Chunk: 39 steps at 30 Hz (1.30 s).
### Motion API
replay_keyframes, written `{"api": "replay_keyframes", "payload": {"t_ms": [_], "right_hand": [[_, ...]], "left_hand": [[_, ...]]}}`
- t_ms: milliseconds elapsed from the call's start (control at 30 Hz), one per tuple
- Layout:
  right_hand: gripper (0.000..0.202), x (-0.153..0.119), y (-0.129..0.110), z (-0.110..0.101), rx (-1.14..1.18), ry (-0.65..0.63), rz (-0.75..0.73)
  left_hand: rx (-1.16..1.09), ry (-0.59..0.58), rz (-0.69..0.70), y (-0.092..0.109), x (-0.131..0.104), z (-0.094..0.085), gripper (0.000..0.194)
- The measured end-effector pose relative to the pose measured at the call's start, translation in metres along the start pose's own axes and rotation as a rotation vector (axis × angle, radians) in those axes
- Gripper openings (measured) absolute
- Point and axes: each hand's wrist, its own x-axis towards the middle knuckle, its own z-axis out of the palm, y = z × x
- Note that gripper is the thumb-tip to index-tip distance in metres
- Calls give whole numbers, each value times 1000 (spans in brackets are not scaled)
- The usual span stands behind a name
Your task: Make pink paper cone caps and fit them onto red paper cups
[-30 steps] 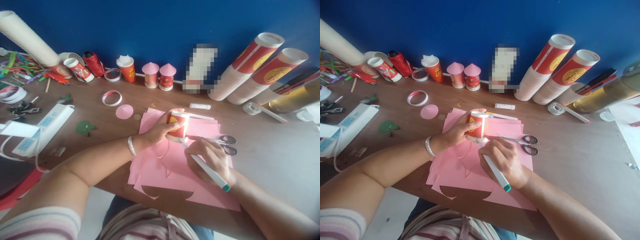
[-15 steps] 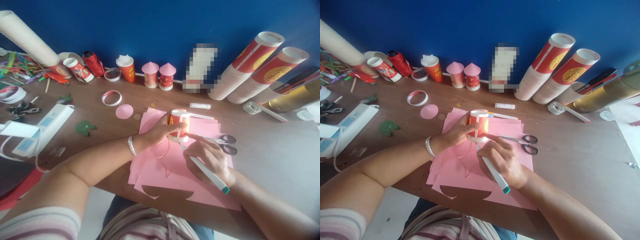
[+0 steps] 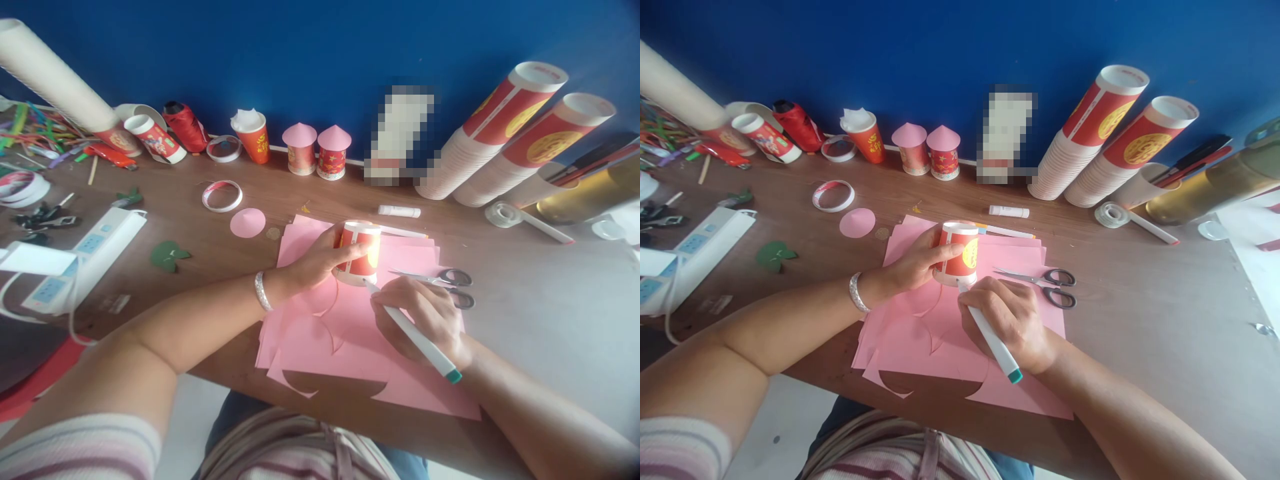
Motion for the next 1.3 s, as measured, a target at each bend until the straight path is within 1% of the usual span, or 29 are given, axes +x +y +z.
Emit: {"api": "replay_keyframes", "payload": {"t_ms": [200,333,467,600,833,1000,1200,1300], "right_hand": [[25,0,0,0,-3,-22,0],[24,-1,0,0,0,-36,5],[24,-3,1,1,-4,-42,10],[23,-4,1,1,1,-47,12],[21,-4,3,1,-4,-59,15],[23,-3,3,2,-14,-49,36],[19,-2,-1,1,40,-107,85],[19,0,-3,0,36,-98,98]], "left_hand": [[-43,-11,-4,-8,3,-1,37],[-65,-10,-12,-15,6,-3,40],[-57,0,-18,-19,7,-4,38],[-73,2,-16,-22,7,-5,42],[-75,13,-14,-21,7,-4,40],[-86,22,-10,-23,7,-4,43],[-149,-32,-1,-20,6,-5,46],[-145,-22,2,-19,6,-5,47]]}}
